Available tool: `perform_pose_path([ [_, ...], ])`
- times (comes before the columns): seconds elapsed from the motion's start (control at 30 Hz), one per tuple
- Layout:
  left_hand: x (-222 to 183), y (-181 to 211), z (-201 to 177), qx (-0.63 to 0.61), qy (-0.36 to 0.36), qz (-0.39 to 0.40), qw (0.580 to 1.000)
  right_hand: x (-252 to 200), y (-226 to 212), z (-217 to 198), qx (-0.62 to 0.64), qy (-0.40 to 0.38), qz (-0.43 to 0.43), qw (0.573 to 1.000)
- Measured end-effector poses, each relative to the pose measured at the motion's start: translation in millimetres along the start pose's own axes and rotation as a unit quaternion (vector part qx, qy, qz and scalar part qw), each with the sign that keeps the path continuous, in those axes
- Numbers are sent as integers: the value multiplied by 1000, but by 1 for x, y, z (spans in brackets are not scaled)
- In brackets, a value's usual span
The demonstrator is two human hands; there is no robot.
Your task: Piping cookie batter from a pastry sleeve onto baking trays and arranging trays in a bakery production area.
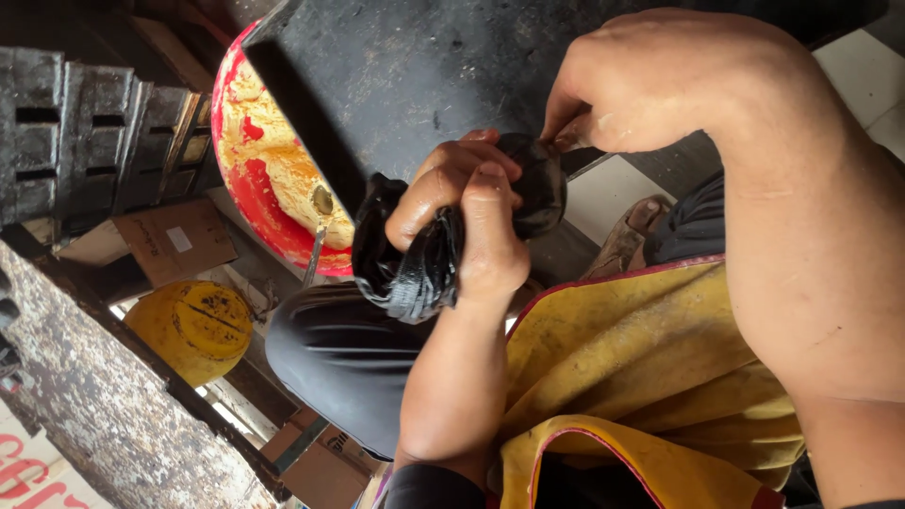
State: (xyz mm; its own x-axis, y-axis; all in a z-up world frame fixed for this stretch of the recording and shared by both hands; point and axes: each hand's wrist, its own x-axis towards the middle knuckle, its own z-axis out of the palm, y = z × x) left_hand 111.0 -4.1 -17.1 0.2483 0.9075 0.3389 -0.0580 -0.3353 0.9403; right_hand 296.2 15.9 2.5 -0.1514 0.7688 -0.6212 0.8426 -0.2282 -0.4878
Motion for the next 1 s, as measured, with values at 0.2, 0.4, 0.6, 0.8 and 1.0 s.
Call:
perform_pose_path([
  [0.2,22,4,-12,-55,-138,-4,989,-4,3,0,3,0,15,1000],
  [0.4,38,-1,-17,-93,-252,-5,963,-5,1,-1,-9,-18,27,999],
  [0.6,50,2,-22,-129,-295,-10,947,-8,2,-7,-4,-11,20,1000],
  [0.8,40,-4,1,-119,-169,-8,978,-18,13,-18,25,40,18,999],
  [1.0,19,-15,38,-106,-1,-33,994,-13,36,-12,46,62,35,996],
])
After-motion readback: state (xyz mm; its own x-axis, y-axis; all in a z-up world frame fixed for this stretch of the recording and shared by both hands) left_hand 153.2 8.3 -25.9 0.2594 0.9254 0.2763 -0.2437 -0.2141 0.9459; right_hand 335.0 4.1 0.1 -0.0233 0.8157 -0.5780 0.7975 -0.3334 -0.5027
